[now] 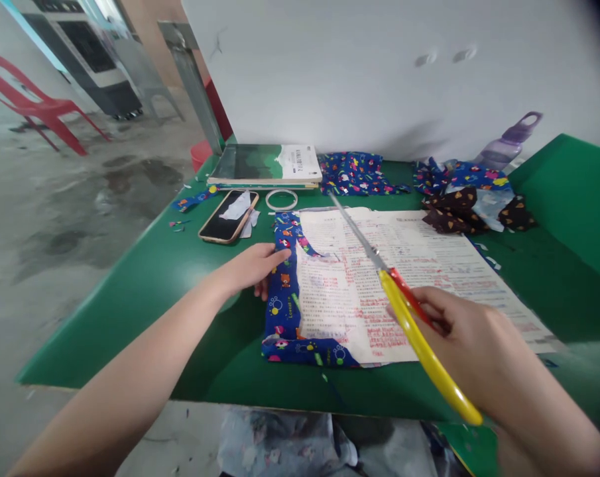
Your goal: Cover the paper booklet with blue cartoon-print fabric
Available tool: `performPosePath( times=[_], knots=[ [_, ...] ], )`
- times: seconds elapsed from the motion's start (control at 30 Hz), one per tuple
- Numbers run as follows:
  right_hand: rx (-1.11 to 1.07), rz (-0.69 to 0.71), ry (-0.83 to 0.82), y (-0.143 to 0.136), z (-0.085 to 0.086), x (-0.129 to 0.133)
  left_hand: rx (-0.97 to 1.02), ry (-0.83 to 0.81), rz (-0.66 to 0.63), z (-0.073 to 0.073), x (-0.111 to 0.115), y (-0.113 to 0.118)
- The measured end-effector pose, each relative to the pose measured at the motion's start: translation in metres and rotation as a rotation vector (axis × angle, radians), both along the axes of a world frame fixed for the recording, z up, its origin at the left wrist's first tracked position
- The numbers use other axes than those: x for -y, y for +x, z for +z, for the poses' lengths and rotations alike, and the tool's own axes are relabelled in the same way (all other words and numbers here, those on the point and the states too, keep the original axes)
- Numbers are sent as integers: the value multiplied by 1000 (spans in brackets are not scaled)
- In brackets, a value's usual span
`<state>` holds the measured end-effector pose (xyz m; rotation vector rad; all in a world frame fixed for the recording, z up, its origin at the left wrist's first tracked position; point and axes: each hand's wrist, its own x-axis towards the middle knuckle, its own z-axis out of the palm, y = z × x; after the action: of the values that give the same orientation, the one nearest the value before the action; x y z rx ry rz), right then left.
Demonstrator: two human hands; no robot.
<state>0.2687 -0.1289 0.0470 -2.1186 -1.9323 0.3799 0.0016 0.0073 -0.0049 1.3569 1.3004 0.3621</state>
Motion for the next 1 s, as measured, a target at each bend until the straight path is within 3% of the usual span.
performPosePath(
  times=[0.27, 0.43, 0.57, 0.7, 0.83, 1.0],
  knots=[
    [8, -142, 207, 43, -4, -58, -162, 273, 28, -9, -17, -7],
    [83, -193, 324, 59, -35, -81, -387, 672, 95, -14, -15, -10],
    [53, -188, 267, 74, -62, -87, -493, 798, 89, -17, -16, -10],
    [-34, -207, 269, 81, -68, -89, -507, 906, -12, -14, -14, -5],
    [-205, -260, 266, 79, -70, -91, -421, 1038, -219, -13, -7, 3],
    [-226, -310, 263, 76, -75, -93, -495, 999, -408, -27, -2, 7]
  ],
)
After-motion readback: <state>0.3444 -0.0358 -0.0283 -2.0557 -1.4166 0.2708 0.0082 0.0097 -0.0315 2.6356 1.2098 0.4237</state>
